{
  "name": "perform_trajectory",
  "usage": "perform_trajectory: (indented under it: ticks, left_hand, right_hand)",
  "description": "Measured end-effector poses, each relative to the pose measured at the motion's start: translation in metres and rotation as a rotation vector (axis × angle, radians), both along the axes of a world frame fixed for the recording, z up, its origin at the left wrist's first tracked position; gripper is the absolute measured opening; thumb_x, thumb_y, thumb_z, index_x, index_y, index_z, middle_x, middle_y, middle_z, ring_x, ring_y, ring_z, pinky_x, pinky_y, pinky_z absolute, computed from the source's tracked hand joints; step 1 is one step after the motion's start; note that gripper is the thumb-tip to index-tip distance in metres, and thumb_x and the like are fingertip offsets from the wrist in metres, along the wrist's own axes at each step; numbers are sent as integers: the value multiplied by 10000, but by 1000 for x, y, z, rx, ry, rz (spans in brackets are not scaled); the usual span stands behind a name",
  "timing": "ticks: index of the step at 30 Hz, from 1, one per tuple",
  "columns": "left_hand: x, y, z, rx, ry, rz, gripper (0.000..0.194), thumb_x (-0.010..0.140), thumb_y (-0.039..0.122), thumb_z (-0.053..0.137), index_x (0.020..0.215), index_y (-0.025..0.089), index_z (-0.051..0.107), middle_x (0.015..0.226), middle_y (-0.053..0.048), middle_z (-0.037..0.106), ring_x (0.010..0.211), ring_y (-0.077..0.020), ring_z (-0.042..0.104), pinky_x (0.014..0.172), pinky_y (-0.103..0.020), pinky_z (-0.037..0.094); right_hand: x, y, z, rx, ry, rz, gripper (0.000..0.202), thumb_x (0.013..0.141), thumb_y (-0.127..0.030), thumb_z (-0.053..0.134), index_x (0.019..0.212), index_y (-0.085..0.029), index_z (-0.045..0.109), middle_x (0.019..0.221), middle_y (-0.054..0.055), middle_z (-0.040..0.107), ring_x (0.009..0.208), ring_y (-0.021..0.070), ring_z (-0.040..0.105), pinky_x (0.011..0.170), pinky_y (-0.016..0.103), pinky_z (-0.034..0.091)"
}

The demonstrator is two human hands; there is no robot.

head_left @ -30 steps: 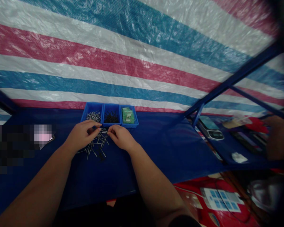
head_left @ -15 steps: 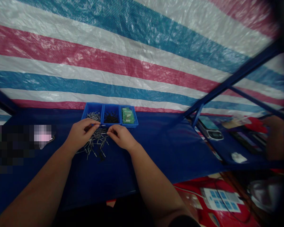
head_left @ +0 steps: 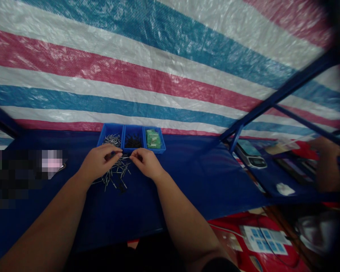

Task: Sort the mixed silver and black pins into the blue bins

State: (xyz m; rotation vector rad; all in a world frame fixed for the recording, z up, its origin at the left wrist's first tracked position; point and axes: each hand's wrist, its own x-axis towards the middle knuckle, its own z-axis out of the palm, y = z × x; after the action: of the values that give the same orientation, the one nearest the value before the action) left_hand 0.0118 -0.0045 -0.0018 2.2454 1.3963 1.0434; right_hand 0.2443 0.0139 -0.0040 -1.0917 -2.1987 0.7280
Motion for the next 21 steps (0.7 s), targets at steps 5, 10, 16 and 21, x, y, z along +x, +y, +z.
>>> perform_trajectory:
  ticks: [5,10,16,21]
  left_hand:
    - [6,-1,-2,-76,71,-134,259,965,419,572,975,209,724,860,-30,687,675,-146,587,667,-283,454]
    - [5,-3,2,21,-1,-65,230,969,383,576,956,197,711,881,-36,689,689,-144,585,670,-283,464]
    - [0,-5,7,220,-154,301,199,935,363,623,964,200,733,865,-32,689,650,-140,574,655,-292,473]
    - [-12,4,-3,66,-14,479,268,895,428,638,999,208,750,878,-34,720,634,-161,593,662,-318,473]
  right_hand:
    - [0,-2,1,35,60,-9,152,978,-290,587,909,-174,656,804,11,613,729,129,544,687,253,410]
    - [-2,-2,-1,1,100,-37,201,980,-335,589,1074,-170,655,836,21,652,738,136,576,698,260,445]
    - [-1,0,-6,-12,-43,13,123,923,-243,646,1021,-183,690,815,5,660,729,128,573,692,255,421]
    - [-1,0,-11,-15,-217,36,186,882,-227,694,1065,-200,718,844,14,684,769,141,597,688,259,406]
